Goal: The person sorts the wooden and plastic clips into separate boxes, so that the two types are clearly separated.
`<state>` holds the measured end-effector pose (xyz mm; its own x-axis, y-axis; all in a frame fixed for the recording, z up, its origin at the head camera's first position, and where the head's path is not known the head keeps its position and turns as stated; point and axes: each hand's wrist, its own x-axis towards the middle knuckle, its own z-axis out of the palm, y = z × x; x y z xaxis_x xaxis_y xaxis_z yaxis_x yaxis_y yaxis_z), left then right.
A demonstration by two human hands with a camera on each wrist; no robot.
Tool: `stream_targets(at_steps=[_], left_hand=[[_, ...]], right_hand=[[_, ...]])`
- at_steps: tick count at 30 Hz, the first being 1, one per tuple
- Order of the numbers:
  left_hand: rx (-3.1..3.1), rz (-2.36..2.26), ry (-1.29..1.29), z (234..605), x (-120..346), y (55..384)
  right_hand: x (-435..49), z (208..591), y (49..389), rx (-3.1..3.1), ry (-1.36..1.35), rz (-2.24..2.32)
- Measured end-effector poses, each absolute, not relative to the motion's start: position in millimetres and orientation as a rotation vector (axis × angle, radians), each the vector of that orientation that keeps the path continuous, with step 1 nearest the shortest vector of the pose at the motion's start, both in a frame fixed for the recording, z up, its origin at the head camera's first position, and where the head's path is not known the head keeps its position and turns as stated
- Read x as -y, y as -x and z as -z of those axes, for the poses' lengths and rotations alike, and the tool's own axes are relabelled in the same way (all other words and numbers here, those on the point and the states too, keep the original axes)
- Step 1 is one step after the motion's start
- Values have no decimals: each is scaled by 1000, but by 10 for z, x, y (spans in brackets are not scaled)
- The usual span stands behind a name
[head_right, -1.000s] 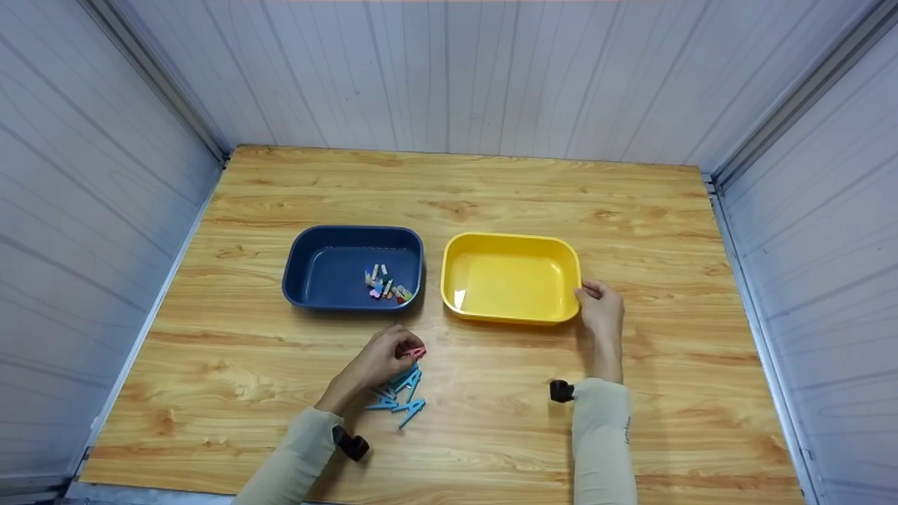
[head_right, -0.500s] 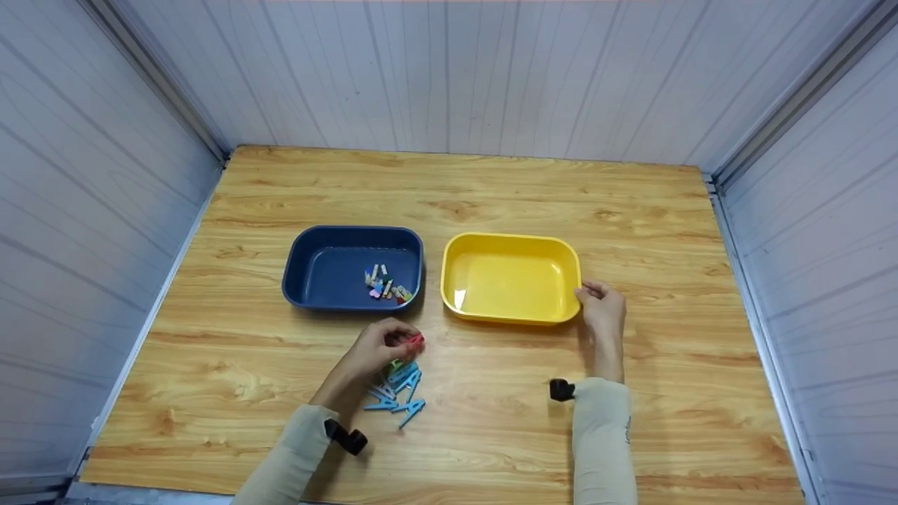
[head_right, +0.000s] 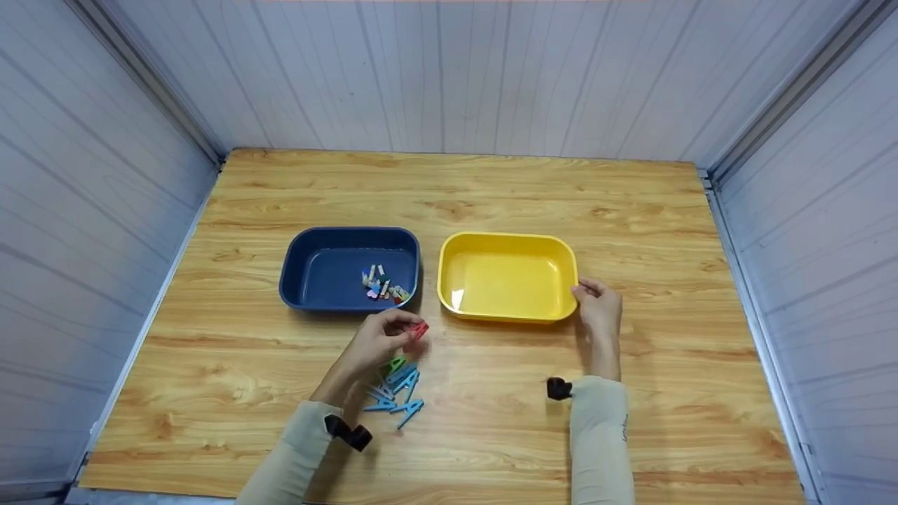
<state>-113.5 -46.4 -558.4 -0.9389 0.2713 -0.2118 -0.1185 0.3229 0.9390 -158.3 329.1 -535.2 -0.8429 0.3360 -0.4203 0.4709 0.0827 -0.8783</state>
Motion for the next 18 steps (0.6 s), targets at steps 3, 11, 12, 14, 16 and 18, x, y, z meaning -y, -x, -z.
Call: stream_targets(at_steps=[3, 11, 12, 14, 16, 18], left_hand=[[-2288, -1665, -177, 5524, 438, 1142], [-2298, -1695, -184, 5378, 316, 1217], [-2295, -1704, -188, 5362, 297, 1232], [-2283, -1717, -179, 5332, 258, 1262], [-2267, -1727, -168, 5304, 217, 1298], [-2253, -1733, -155, 5279, 173, 1336]], right_hand=[[-3279, 5355, 1580, -2236, -842, 1894], [-3272, 5361, 1581, -2196, -877, 1950], [-3271, 5359, 1580, -2196, -876, 1953], [-3272, 5359, 1581, -2201, -870, 1953], [-3272, 5356, 1580, -2211, -866, 1939], [-3274, 5353, 1580, -2222, -865, 1923]])
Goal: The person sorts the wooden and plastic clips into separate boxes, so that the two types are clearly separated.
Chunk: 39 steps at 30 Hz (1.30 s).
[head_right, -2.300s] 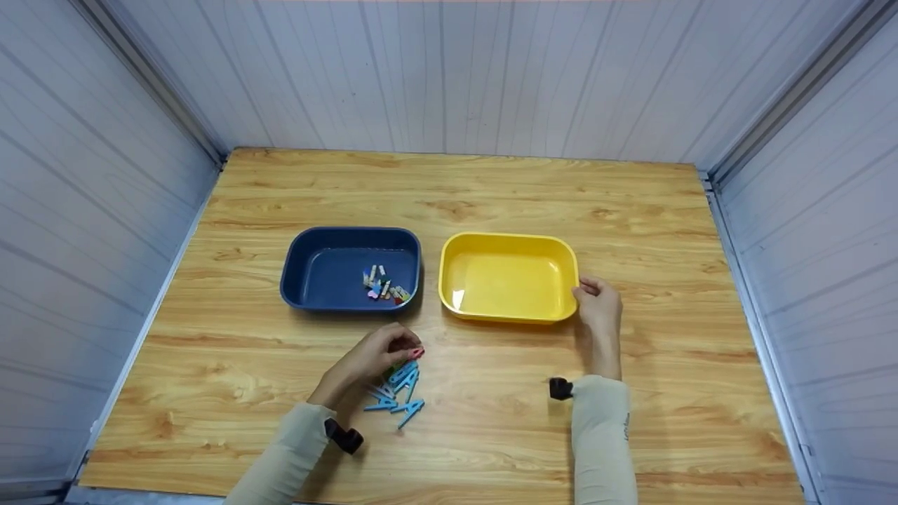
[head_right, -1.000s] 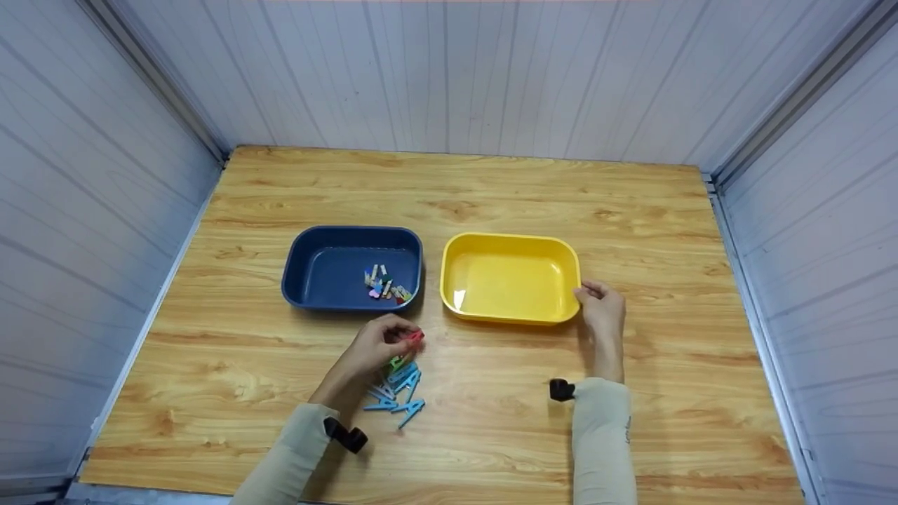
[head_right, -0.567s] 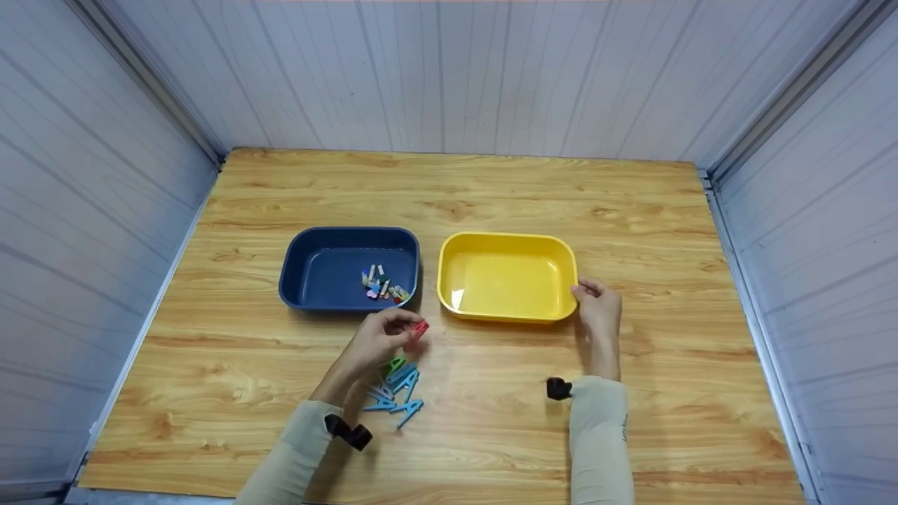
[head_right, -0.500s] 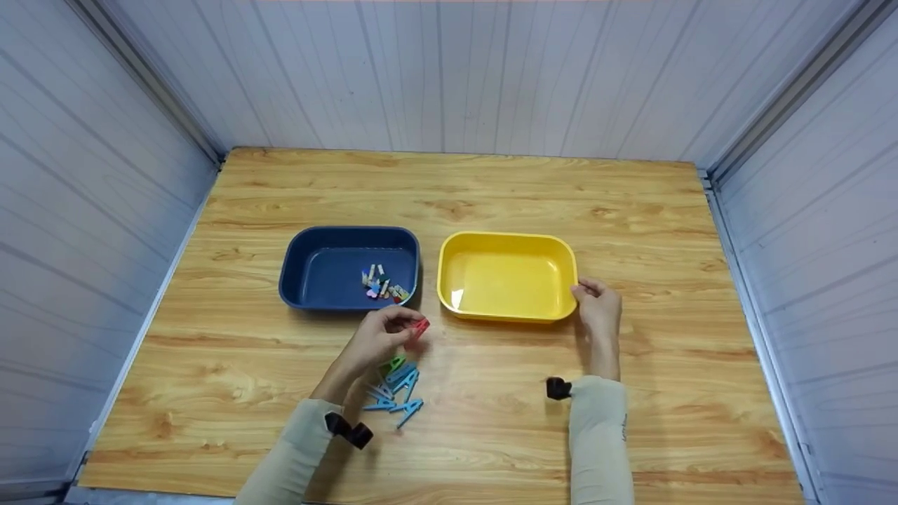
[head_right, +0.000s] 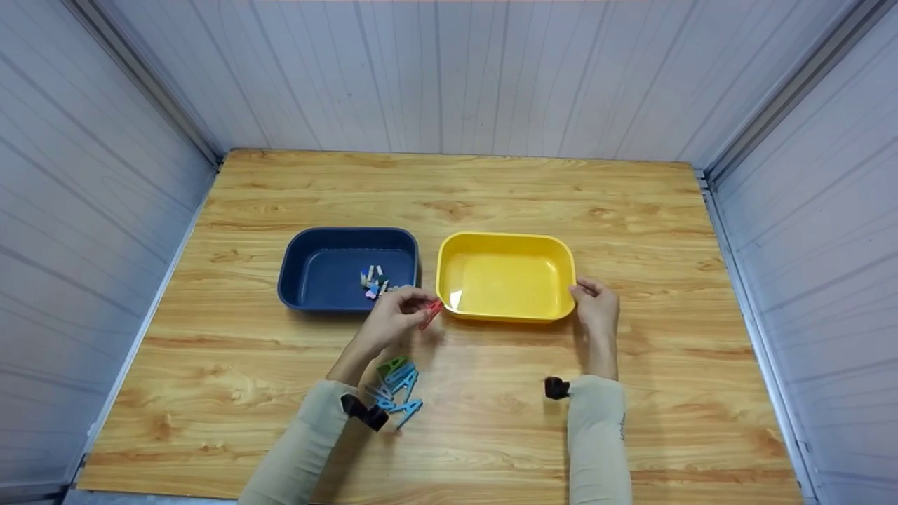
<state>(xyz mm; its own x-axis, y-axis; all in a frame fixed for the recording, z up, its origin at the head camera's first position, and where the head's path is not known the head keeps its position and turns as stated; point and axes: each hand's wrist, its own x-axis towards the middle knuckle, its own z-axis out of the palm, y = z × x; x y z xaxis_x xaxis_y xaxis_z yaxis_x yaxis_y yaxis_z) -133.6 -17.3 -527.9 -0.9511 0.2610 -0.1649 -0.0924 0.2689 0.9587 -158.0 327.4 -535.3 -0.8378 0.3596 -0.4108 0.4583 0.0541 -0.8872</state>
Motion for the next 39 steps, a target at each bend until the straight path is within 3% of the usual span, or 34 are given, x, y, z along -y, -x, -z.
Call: stream_targets(at_steps=[19, 39], left_hand=[[-2382, -1634, -263, 5135, -74, 1747], [-2386, -1637, -216, 5116, -193, 1926]], right_hand=[[-3260, 5383, 1572, -2234, -898, 1923], [-3256, 5398, 1577, -2230, -887, 1971]])
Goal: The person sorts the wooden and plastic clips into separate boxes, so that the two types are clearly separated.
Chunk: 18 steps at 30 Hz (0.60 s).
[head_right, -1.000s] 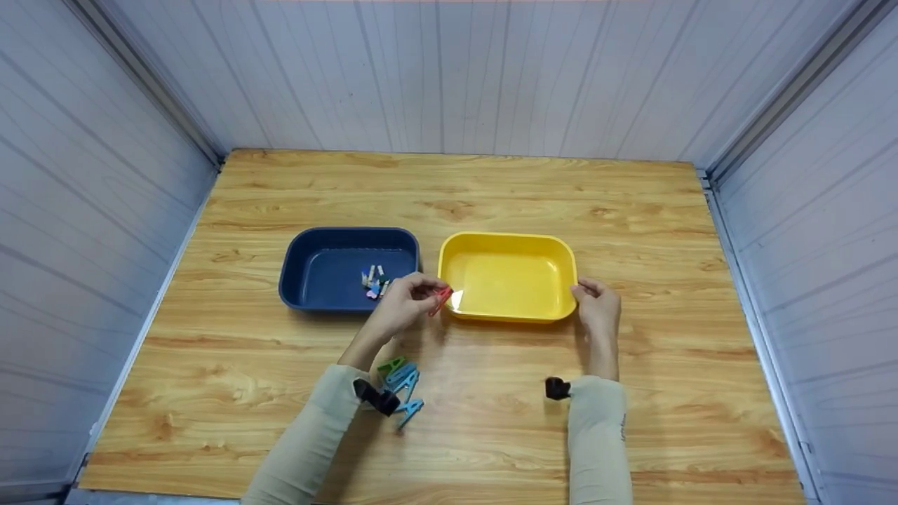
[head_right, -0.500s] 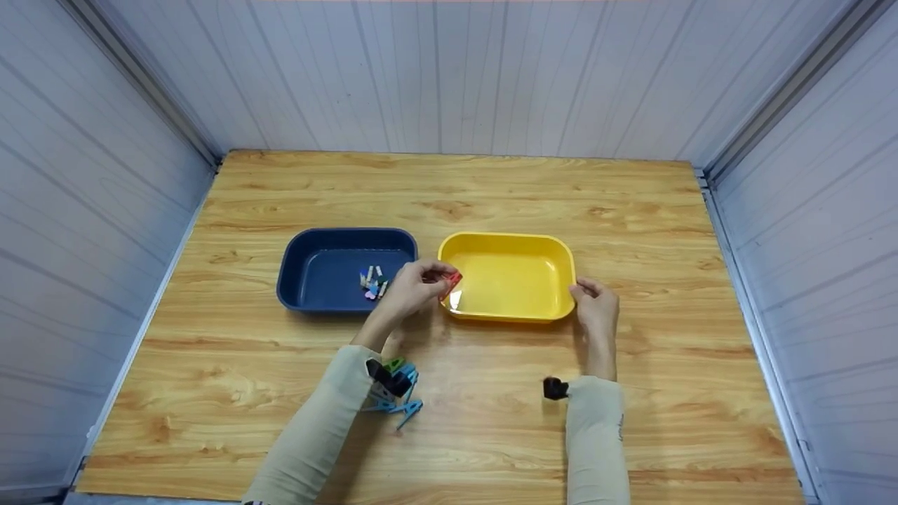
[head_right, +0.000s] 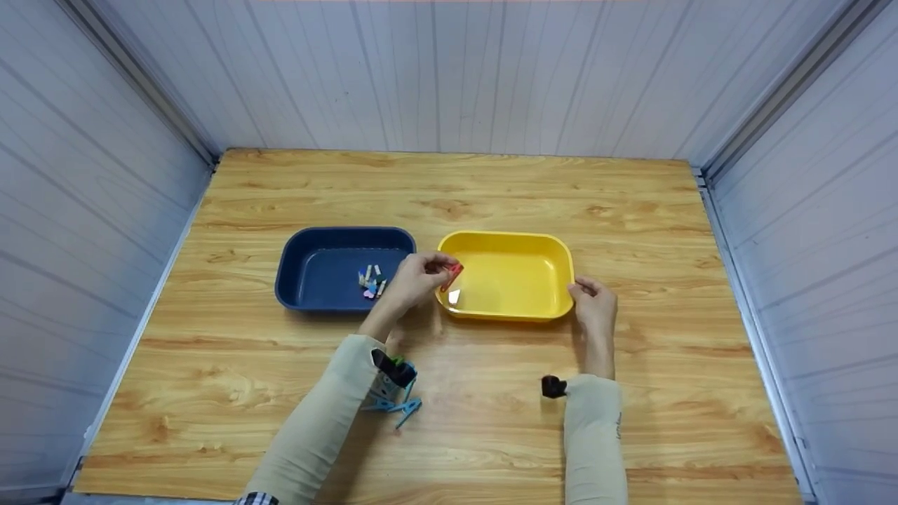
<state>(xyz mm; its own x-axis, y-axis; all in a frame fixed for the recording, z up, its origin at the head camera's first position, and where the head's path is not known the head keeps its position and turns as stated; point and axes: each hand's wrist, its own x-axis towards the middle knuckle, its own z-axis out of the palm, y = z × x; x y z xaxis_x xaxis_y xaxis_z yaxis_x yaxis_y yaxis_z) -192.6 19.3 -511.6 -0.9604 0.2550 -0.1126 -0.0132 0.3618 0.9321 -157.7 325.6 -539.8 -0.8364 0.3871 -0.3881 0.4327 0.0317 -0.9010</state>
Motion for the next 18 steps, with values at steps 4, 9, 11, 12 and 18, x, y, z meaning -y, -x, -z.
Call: stream_targets(at_steps=[4, 9, 11, 12, 18], left_hand=[[-2402, -1626, -214, 5117, -235, 1959], [-2413, -1618, -185, 5135, -266, 1983], [-2412, -1630, -177, 5149, -272, 1993], [-2411, -1636, -174, 5155, -277, 1998], [-2400, -1645, -144, 5197, -331, 2029]], right_hand=[[-3247, 5396, 1580, -2220, -893, 1971], [-3227, 5382, 1575, -2209, -889, 1956], [-3223, 5379, 1574, -2201, -892, 1959], [-3225, 5380, 1574, -2202, -894, 1962], [-3228, 5392, 1567, -2220, -899, 1971]])
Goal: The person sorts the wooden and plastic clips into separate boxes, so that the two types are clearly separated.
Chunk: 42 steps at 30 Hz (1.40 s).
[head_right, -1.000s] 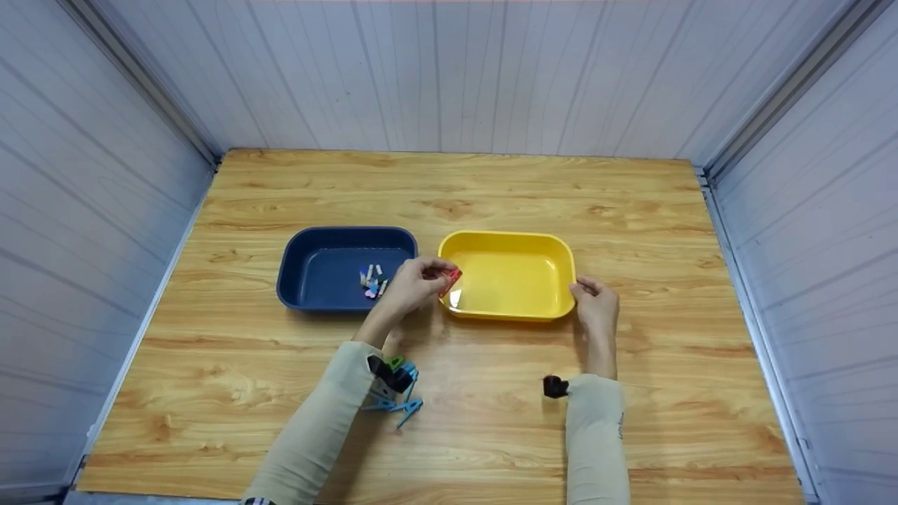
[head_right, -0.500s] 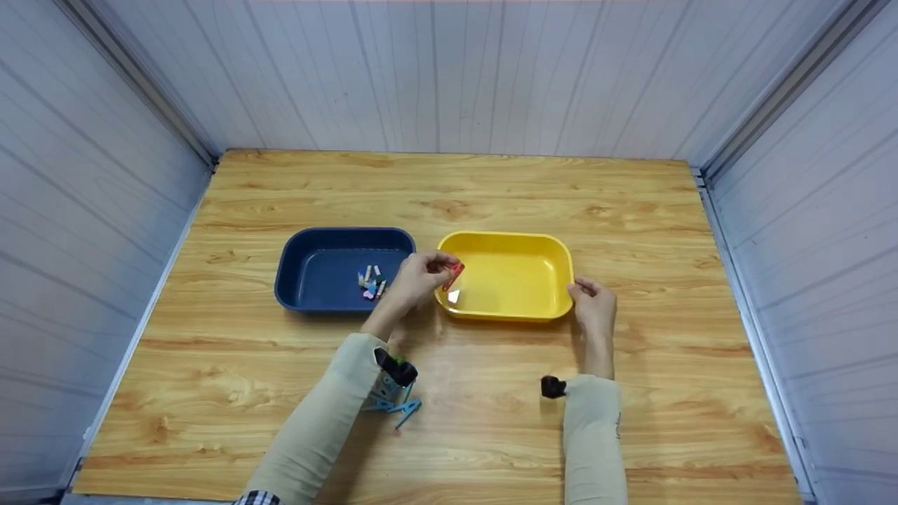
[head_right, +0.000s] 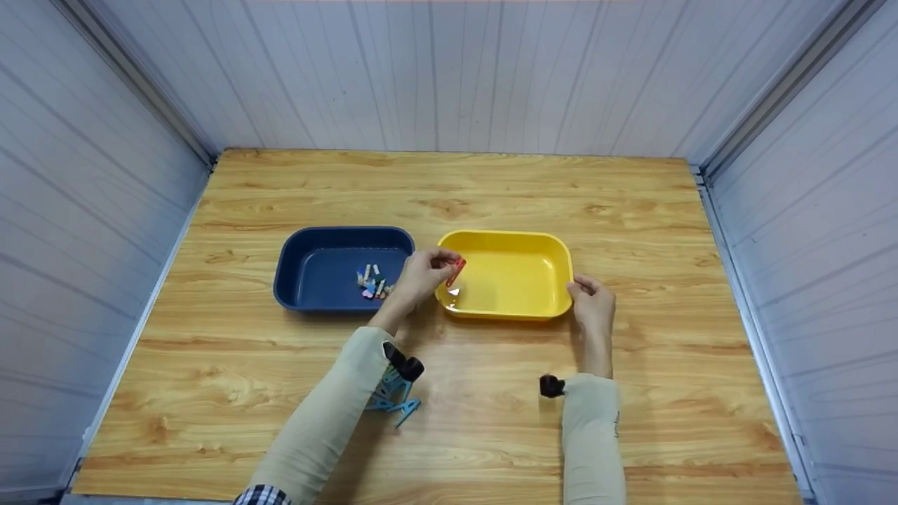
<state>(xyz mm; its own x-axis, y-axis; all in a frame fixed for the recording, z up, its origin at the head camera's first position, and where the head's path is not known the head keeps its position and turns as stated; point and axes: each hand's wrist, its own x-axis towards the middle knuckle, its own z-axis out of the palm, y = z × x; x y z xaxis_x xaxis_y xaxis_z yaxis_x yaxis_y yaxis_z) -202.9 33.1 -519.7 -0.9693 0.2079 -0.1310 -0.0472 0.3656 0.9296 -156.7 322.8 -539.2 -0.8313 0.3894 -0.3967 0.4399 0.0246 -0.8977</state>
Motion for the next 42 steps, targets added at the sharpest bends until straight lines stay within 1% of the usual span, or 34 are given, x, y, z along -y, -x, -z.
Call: stream_targets(at_steps=[11, 22, 30, 42], left_hand=[[-2458, -1622, -157, 5220, -418, 2070], [-2413, -1622, -216, 5233, -333, 2024], [-2445, -1579, -265, 5202, -238, 1914], [-2436, -1533, -358, 5165, -53, 1707]], right_hand=[[-3235, 5391, 1565, -2248, -897, 1940], [-3225, 5389, 1569, -2198, -927, 1944], [-3217, 5412, 1578, -2195, -945, 1969], [-3238, 5399, 1570, -2236, -895, 1937]])
